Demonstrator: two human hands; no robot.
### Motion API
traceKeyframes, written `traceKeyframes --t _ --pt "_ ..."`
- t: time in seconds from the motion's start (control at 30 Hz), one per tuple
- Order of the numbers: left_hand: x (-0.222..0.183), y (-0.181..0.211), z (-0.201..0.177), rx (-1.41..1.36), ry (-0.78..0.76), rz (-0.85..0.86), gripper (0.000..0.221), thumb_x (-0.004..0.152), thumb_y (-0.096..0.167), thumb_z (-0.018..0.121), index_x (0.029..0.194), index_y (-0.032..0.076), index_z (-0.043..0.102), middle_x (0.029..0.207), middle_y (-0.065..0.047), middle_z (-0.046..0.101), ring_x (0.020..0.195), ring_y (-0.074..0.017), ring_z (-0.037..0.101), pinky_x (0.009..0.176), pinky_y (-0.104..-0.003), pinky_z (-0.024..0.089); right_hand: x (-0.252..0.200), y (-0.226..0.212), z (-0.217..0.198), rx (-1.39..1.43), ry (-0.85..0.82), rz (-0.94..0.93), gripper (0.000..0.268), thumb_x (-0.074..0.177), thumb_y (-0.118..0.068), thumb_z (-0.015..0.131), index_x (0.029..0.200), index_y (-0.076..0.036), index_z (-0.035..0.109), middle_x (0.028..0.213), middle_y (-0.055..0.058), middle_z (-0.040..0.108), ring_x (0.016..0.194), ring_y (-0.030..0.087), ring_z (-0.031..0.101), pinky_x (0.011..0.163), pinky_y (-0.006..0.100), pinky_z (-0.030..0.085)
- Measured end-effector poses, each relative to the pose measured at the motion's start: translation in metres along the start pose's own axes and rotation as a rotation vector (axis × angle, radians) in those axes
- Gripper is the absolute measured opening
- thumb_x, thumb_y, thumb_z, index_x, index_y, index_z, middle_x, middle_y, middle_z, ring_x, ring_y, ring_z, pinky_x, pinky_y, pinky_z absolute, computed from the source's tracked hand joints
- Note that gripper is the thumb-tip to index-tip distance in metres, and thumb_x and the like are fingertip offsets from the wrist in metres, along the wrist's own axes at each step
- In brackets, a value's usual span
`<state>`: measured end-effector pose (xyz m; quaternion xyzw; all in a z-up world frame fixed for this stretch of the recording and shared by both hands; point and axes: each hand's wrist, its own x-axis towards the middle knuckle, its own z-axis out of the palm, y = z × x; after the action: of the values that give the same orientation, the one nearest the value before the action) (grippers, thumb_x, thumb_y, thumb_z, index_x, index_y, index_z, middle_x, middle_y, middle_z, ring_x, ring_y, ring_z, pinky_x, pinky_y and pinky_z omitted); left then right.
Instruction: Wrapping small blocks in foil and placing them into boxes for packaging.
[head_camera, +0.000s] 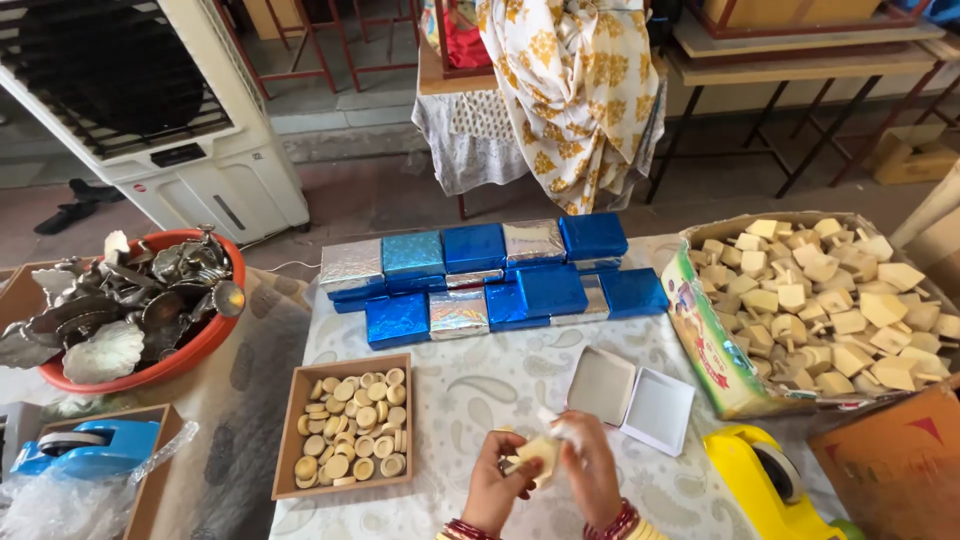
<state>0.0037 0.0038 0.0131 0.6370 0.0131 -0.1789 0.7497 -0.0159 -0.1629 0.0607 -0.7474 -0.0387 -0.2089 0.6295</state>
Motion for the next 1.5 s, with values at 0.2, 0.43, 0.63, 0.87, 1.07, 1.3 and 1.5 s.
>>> traceKeyframes --t 0.2,0.43,0.63,0.87,1.07,1.3,1.5 --pt "0.005 -0.029 -0.018 -0.697 -0.123 -0.328 0.035 0.092 0.021 0.069 0.121 0.006 0.058 0.095 -0.011 0.067 0.063 -0.0184 0.065 0.054 -0.031 0.051 0.003 -0.031 0.012 -0.29 -0.196 -0.431 0.025 0.102 -0.018 0.051 0.118 -0.003 0.065 0.119 0.019 0.063 0.106 0.036 0.063 0.088 0.039 0.051" --pt "0.012 -0.09 -0.02 -0.172 -0.179 -0.135 0.033 0.101 0.028 0.069 0.12 0.007 0.052 0.097 -0.01 0.069 0.084 -0.0169 0.07 0.068 -0.035 0.059 -0.008 0.005 0.014 -0.37 -0.089 -0.066 0.018 0.099 -0.015 0.05 0.096 -0.005 0.064 0.079 0.014 0.063 0.067 0.033 0.065 0.058 0.038 0.049" --pt "0.001 -0.027 -0.006 -0.402 0.08 -0.223 0.026 0.097 0.021 0.064 0.117 0.006 0.06 0.095 -0.004 0.069 0.08 -0.0136 0.067 0.072 -0.032 0.058 -0.022 0.042 0.011 -0.308 -0.052 0.106 0.022 0.105 -0.015 0.049 0.096 -0.003 0.064 0.073 0.017 0.055 0.063 0.029 0.056 0.061 0.036 0.049" --pt "0.005 -0.058 -0.011 -0.509 -0.04 -0.089 0.034 0.098 0.025 0.071 0.12 0.007 0.052 0.097 -0.003 0.067 0.082 -0.011 0.064 0.069 -0.028 0.052 0.009 -0.03 0.005 -0.339 -0.298 -0.386 0.038 0.101 -0.021 0.052 0.133 -0.004 0.062 0.124 0.018 0.06 0.111 0.035 0.059 0.1 0.041 0.046" --pt "0.001 -0.022 0.003 -0.635 0.051 -0.116 0.039 0.088 0.026 0.073 0.117 0.013 0.049 0.098 0.0 0.067 0.084 -0.0118 0.066 0.074 -0.029 0.057 -0.005 0.001 0.01 -0.514 -0.327 -0.462 0.054 0.088 -0.011 0.07 0.14 -0.002 0.059 0.144 0.019 0.057 0.133 0.04 0.055 0.111 0.048 0.044" --pt "0.018 -0.027 -0.018 -0.672 0.165 -0.094 0.045 0.093 0.028 0.07 0.131 0.009 0.056 0.11 -0.006 0.069 0.091 -0.0164 0.067 0.076 -0.03 0.058 -0.004 0.032 -0.012 -0.543 -0.224 -0.384 0.044 0.084 -0.004 0.069 0.127 -0.013 0.069 0.125 0.007 0.064 0.118 0.032 0.065 0.102 0.041 0.054" --pt "0.016 -0.017 -0.003 -0.543 0.143 -0.08 0.048 0.099 0.034 0.063 0.136 0.005 0.051 0.121 -0.007 0.065 0.102 -0.0168 0.066 0.08 -0.034 0.058 0.04 -0.024 0.005 -0.352 -0.316 -0.382 0.053 0.083 -0.01 0.07 0.135 -0.006 0.061 0.134 0.02 0.06 0.121 0.042 0.058 0.105 0.048 0.045"
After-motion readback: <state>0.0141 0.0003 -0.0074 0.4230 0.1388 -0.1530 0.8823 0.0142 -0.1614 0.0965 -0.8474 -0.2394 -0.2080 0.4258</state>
